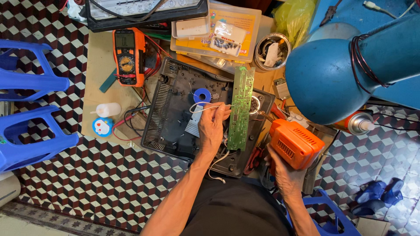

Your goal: The person uses a heat gun to apply heat to a green circuit board, then flips it to inspect the other side. They continue heating specific areas of the board while holding it with one hand and operating the heat gun with the other.

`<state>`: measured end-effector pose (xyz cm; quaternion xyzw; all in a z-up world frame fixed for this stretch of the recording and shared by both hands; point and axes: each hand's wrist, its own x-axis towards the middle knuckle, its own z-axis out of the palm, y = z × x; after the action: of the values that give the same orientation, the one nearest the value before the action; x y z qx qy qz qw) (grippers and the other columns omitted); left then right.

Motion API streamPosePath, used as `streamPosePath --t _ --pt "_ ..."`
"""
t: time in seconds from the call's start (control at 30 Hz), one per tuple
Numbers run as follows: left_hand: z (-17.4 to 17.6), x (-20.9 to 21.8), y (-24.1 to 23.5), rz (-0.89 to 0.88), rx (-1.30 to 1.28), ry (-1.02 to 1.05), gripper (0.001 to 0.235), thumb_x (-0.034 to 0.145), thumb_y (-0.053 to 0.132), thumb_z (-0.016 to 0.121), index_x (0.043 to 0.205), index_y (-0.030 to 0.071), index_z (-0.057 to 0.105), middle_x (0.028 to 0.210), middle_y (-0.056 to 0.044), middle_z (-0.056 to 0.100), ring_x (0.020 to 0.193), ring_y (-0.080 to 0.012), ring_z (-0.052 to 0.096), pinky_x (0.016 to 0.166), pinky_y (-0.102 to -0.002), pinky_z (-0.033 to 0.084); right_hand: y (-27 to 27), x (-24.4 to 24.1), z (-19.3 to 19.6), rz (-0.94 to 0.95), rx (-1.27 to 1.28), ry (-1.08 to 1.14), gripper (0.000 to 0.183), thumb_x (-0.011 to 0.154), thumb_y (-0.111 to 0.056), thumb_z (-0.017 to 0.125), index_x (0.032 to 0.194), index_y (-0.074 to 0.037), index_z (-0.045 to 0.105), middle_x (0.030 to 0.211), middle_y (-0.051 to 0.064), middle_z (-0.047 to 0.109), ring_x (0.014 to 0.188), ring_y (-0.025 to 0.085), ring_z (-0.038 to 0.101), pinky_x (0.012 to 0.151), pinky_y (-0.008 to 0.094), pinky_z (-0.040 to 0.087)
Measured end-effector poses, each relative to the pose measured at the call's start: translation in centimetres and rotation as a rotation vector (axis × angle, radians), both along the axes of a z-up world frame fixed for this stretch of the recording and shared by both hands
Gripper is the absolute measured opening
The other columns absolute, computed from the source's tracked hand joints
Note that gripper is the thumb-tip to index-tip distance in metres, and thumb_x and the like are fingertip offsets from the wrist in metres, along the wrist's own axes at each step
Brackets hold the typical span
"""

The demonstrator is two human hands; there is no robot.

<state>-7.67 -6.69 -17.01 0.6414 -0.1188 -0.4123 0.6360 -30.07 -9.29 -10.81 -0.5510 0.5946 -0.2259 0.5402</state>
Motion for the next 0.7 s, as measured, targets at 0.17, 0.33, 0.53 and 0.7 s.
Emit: streamPosePath --t 0.17,0.33,0.53,0.7 --pt "-0.1 -0.2 0.6 0.01 0.025 -0.017 0.027 0.104 0.021 0.059 0.114 -0.004 0.059 0.106 -0.018 0.075 0.096 -0.0245 0.077 0.085 -0.034 0.064 0.2 -0.2 -0.4 -0.048 -0.039 -0.023 0.042 0.089 -0.011 0.075 0.126 -0.003 0.059 0.091 0.006 0.072 0.073 0.013 0.071 0.067 0.029 0.061" --pt "0.0 -0.6 1.4 0.026 0.013 -0.034 0.026 0.104 0.02 0.059 0.114 -0.004 0.06 0.104 -0.017 0.075 0.092 -0.0235 0.077 0.081 -0.033 0.064 0.6 -1.0 -0.2 0.175 -0.274 0.102 0.033 0.094 -0.005 0.074 0.126 -0.004 0.066 0.1 0.007 0.072 0.084 0.015 0.071 0.077 0.03 0.062" --pt "-0.1 -0.6 3.1 0.018 -0.021 0.028 0.026 0.105 0.02 0.058 0.116 -0.003 0.059 0.105 -0.017 0.074 0.092 -0.0233 0.077 0.081 -0.032 0.064 1.8 -1.0 1.2 -0.035 -0.119 -0.024 0.052 0.088 -0.009 0.078 0.133 -0.003 0.054 0.106 0.006 0.066 0.085 0.013 0.067 0.073 0.029 0.058" --pt "0.4 -0.9 4.9 -0.006 0.018 0.028 0.026 0.105 0.019 0.056 0.117 -0.004 0.059 0.104 -0.017 0.074 0.091 -0.0231 0.077 0.08 -0.031 0.063 3.2 -1.4 1.6 -0.029 -0.154 -0.065 0.061 0.087 -0.013 0.08 0.136 -0.006 0.044 0.111 0.005 0.064 0.086 0.012 0.067 0.073 0.026 0.059"
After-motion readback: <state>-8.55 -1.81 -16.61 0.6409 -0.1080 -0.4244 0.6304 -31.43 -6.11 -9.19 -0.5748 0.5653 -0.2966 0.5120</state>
